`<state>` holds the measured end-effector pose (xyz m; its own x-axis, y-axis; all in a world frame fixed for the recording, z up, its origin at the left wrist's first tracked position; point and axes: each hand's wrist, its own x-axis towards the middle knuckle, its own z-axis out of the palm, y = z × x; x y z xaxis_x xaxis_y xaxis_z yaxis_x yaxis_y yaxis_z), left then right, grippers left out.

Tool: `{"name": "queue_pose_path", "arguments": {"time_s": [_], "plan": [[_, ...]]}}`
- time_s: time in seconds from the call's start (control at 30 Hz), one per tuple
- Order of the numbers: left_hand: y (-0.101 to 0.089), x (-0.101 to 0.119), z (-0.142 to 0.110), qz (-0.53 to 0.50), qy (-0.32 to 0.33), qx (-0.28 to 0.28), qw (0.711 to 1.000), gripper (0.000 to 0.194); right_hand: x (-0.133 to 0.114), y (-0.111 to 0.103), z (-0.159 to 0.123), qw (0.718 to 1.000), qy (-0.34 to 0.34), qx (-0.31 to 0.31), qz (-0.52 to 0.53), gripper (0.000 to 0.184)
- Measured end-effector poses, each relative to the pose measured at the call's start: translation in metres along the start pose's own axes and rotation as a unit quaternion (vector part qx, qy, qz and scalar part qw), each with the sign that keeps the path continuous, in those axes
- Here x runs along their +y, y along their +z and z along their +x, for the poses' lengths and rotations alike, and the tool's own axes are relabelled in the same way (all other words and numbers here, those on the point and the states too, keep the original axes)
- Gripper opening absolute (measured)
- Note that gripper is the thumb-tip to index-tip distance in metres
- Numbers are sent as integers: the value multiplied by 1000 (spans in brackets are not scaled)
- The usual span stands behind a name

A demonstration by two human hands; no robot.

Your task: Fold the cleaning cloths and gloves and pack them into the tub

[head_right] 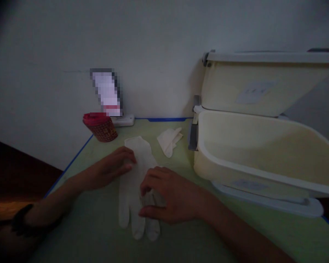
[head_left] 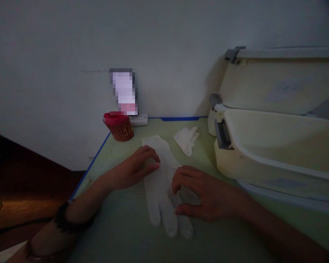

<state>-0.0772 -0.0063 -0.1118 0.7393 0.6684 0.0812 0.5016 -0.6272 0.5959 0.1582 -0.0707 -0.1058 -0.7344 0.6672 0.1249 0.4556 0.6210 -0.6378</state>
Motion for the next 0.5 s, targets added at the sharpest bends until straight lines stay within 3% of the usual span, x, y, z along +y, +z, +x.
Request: {"name": "queue_pose_path", "arguments": {"time_s": [0.07, 0.2, 0.33, 0.4, 0.5], "plan": [[13, -9, 3, 99, -8, 40, 994, 33, 3, 0, 1, 999, 12, 26, -44, 20], [26, -19, 5, 208, -37, 0, 977, 53, 13, 4, 3, 983, 62, 98, -146, 22], [24, -22, 8, 238, -63, -11, 969, 60, 20, 10, 5, 971, 110, 130, -169, 19], [22, -27, 11, 206, -70, 22, 976, 57, 21, 11, 6, 968, 146, 145, -145, 18], [21, -37, 19, 153, -127, 137, 970, 53, 23, 12, 9, 957, 205, 174, -106, 20]]}}
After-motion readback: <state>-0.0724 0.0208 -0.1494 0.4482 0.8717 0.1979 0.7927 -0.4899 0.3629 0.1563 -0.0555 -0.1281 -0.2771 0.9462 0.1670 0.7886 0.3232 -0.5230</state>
